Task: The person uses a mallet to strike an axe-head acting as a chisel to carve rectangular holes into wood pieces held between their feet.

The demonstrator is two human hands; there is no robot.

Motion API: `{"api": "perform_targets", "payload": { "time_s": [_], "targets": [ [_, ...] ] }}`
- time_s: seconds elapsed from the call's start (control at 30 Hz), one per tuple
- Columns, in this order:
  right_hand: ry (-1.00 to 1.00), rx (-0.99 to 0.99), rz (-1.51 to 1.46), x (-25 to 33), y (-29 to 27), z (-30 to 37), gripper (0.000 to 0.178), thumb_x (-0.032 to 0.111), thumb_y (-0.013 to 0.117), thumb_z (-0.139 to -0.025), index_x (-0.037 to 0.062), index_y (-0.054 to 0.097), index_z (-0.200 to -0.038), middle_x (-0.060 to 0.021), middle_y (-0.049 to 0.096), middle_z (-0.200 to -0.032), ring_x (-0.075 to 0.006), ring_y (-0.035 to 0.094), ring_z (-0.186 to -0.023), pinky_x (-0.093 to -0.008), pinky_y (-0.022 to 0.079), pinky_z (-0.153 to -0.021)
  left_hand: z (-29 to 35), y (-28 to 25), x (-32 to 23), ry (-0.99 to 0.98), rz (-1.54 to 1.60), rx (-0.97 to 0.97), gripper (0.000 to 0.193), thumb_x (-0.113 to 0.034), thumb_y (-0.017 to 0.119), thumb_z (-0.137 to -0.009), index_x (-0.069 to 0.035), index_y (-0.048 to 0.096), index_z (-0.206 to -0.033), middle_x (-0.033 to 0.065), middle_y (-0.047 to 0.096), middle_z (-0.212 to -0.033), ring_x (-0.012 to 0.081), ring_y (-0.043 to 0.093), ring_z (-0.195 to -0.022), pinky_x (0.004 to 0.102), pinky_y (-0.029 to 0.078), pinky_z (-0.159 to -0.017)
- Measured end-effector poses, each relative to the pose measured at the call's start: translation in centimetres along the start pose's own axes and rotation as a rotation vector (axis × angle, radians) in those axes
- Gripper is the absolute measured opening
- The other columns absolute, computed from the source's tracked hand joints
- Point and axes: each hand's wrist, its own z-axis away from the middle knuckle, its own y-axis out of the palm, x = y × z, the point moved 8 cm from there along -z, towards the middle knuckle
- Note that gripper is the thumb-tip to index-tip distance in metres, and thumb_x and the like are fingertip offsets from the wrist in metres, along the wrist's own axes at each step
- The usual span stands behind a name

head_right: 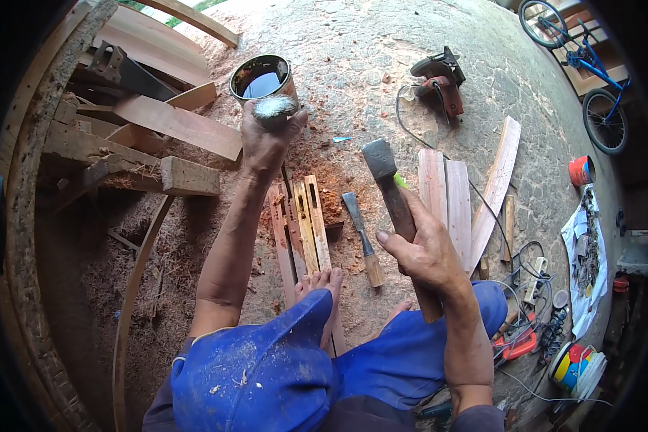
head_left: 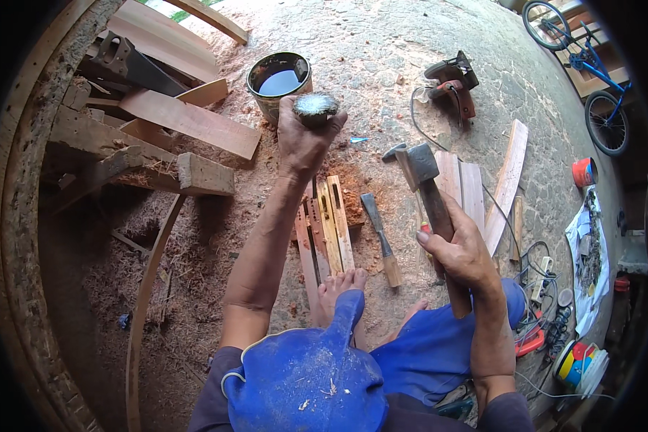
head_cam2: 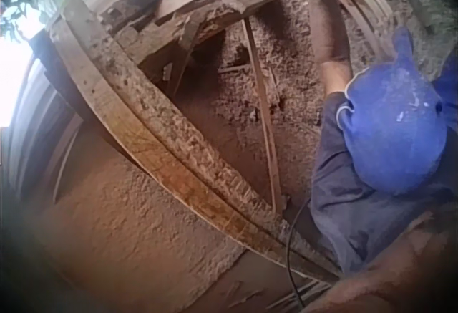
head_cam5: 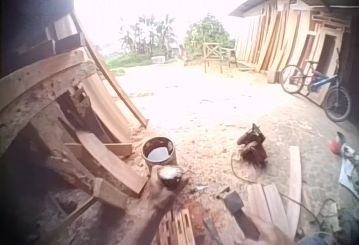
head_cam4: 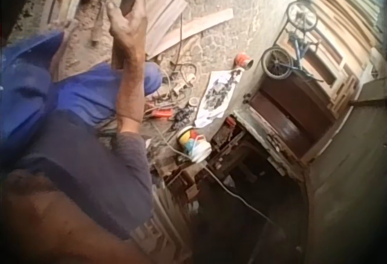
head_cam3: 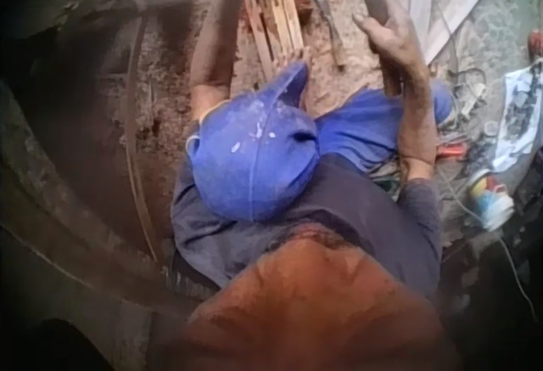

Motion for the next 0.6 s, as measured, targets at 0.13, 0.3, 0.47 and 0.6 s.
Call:
{"api": "perform_targets", "payload": {
  "time_s": [0.13,0.3,0.47,0.6],
  "targets": [
    [0.007,0.026,-0.039,-0.1,0.5,-0.3,0.074,0.01,0.07,-0.087,-0.0002,0.039,-0.153,-0.0177,0.06,-0.135,-0.0216,0.057,-0.124,-0.034,0.043,-0.106,-0.5,-1.6,2.1,-0.038,-0.131,-0.052,0.029,-0.023,0.085,-0.085,-0.003,0.066,-0.095,0.0062,0.072,-0.086,0.0147,0.069,-0.079,0.0302,0.058,-0.073],
    [0.021,0.025,-0.015,-0.4,0.5,-0.5,0.073,0.011,0.07,-0.087,-0.002,0.039,-0.152,-0.0209,0.06,-0.137,-0.024,0.058,-0.126,-0.0348,0.042,-0.108,-0.8,-2.4,2.8,-0.04,-0.095,-0.085,0.021,-0.02,0.084,-0.085,-0.003,0.072,-0.09,0.0049,0.073,-0.081,0.0139,0.07,-0.075,0.0306,0.058,-0.072],
    [0.021,0.027,0.025,-0.3,0.4,-0.5,0.073,0.012,0.071,-0.087,-0.0026,0.04,-0.152,-0.0221,0.062,-0.134,-0.0254,0.06,-0.123,-0.0351,0.045,-0.105,-0.9,-2.6,3.0,-0.019,-0.058,-0.097,0.02,-0.018,0.084,-0.085,-0.002,0.073,-0.091,0.0055,0.074,-0.082,0.0142,0.07,-0.074,0.0305,0.058,-0.072],
    [0.008,0.026,0.023,-0.6,0.4,-0.4,0.073,0.013,0.071,-0.087,-0.0013,0.04,-0.152,-0.0216,0.064,-0.131,-0.025,0.062,-0.12,-0.0354,0.047,-0.102,-0.8,-2.8,3.1,-0.035,-0.039,-0.102,0.019,-0.017,0.084,-0.085,-0.002,0.073,-0.09,0.005,0.074,-0.082,0.0134,0.069,-0.074,0.0301,0.057,-0.071]
  ]
}}
